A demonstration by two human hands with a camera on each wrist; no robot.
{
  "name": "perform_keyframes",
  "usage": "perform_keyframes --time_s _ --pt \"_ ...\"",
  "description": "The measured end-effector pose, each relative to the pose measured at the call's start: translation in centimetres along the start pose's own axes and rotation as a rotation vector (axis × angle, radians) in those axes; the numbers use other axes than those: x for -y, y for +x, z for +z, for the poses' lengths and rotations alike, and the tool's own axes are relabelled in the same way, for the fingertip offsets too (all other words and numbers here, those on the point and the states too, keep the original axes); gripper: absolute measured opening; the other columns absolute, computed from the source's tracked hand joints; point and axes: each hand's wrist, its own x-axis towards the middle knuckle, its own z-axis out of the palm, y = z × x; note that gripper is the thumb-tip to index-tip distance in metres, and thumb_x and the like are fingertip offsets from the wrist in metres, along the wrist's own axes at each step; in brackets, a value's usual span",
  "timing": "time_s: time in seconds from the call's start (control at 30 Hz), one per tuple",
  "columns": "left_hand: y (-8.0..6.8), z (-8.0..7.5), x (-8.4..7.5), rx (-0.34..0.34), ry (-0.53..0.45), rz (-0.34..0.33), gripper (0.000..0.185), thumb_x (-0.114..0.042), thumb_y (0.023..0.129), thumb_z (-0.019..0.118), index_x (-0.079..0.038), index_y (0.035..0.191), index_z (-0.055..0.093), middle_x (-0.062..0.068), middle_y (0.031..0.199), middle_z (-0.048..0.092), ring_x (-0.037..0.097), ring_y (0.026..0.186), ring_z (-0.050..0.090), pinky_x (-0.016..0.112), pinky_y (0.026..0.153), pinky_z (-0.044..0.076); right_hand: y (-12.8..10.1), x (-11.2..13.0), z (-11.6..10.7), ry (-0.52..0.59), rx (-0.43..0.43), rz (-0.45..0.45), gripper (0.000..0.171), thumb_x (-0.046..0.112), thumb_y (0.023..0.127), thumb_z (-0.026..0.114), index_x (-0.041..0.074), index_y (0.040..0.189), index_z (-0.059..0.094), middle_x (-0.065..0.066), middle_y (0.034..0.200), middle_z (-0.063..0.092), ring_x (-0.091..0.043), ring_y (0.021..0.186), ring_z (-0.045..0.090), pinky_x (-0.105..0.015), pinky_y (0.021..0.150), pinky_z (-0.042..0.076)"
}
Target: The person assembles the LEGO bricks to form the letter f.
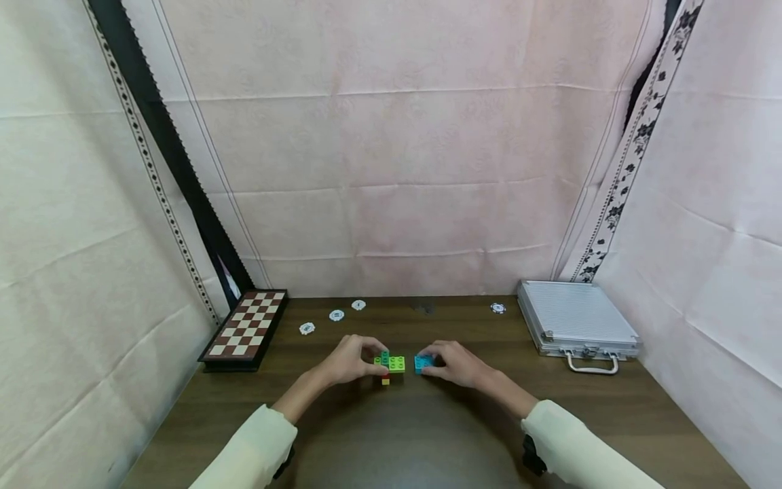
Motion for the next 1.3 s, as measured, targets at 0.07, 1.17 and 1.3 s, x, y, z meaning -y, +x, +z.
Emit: perform_keyframes --time_s 0.07,1.17,1.3 --pt "0.0 0.0 0.1 0.000 -0.001 -0.002 0.032 -0.030 0.087 0.087 -0.015 0.114 0.077 -0.005 0.106 0.074 0.012 0.095 0.068 0.036 0.085 0.057 -0.1 0.0 -0.1 0.014 0.000 -0.008 0.032 0.024 0.101 0.072 0.006 0.128 0.071 -0.007 0.117 0.070 -0.017 0.098 0.068 -0.035 0.081 0.059" --pt "0.1 -0.1 0.2 0.024 -0.003 0.004 0.036 -0.028 0.087 0.087 -0.008 0.115 0.076 -0.002 0.102 0.075 0.015 0.093 0.070 0.032 0.082 0.058 4.1 6.3 -2.8 0.095 -0.042 -0.154 0.032 0.021 0.101 0.070 0.008 0.131 0.070 -0.004 0.117 0.067 -0.017 0.101 0.067 -0.037 0.084 0.060" --pt "0.1 -0.1 0.3 0.030 -0.001 0.008 0.030 -0.028 0.087 0.087 -0.011 0.110 0.076 -0.003 0.100 0.074 0.013 0.092 0.070 0.032 0.082 0.058 4.5 6.6 -2.4 0.103 -0.025 -0.148 0.032 0.021 0.102 0.070 0.008 0.131 0.070 -0.004 0.118 0.067 -0.018 0.102 0.067 -0.034 0.084 0.059"
